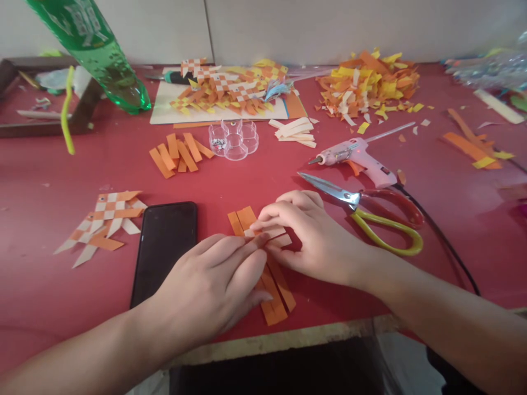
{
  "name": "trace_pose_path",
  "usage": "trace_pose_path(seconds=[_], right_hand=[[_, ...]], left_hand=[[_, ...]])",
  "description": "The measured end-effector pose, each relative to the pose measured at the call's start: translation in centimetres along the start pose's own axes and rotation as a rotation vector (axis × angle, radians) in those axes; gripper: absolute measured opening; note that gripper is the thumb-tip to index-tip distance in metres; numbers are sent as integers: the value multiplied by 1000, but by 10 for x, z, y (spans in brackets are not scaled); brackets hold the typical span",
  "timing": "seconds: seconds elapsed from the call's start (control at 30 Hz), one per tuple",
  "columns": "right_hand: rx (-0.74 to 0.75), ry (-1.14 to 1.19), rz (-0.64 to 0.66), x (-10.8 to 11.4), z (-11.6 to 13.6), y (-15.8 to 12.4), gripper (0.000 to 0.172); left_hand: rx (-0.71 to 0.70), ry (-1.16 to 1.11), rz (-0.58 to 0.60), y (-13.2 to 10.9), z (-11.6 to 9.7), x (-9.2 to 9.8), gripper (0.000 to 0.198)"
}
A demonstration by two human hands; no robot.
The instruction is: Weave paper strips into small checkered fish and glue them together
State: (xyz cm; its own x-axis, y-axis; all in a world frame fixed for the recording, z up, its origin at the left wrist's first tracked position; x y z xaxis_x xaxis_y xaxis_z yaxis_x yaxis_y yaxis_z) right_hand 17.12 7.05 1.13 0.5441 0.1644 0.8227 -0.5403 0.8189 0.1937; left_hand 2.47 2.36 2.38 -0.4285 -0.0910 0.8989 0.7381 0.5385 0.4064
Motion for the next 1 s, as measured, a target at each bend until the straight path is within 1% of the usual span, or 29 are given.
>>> trace_pose_path(seconds=[0.17,0.3,0.4,0.47,0.5,0.53,0.6,0.67,0.77,0.87,0.93,1.0], right_hand=[[23,-29,-17,0,1,0,28],[49,-35,-38,-2,0,-1,27],[47,32,-31,-2,-3,-3,29],[38,100,-15,-3,-5,-5,32],[47,130,-27,-2,-4,-6,32],[72,156,-58,1,-3,-6,30],[140,184,-163,8,0,-5,24],[176,179,-255,15,1,-4,20],[177,170,-253,18,-1,-2,27],[213,192,-187,17,-1,-2,43],[238,169,-169,15,0,-3,51],[272,120,-192,15,3,-4,50]], left_hand=[[13,-12,69,-1,-2,0,28],[37,-8,84,-1,-1,0,30],[38,-13,73,-1,0,0,33],[44,-30,69,-3,1,-1,32],[50,-43,65,-4,2,-1,32],[56,-59,60,-5,3,-1,31],[73,-89,54,-6,6,-1,30],[82,-124,37,-7,7,0,33],[108,-199,-14,-7,9,4,39],[176,-276,-87,-7,12,9,45],[211,-314,-129,-7,14,12,50],[216,-340,-159,-6,15,13,54]])
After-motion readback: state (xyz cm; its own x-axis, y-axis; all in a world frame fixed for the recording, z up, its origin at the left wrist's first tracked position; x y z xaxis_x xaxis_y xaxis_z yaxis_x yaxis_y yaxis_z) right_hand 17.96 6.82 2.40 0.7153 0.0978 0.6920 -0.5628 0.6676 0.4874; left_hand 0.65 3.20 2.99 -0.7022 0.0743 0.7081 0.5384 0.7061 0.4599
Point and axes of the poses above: each hand's wrist, its own y-axis towards the middle knuckle, its own x-axis out of the back of the hand, z = x × y, the point moved 5 cm from there along y, towards the middle knuckle, and after that the axes turned 7 degrees about -z, right-handed, at the moved point
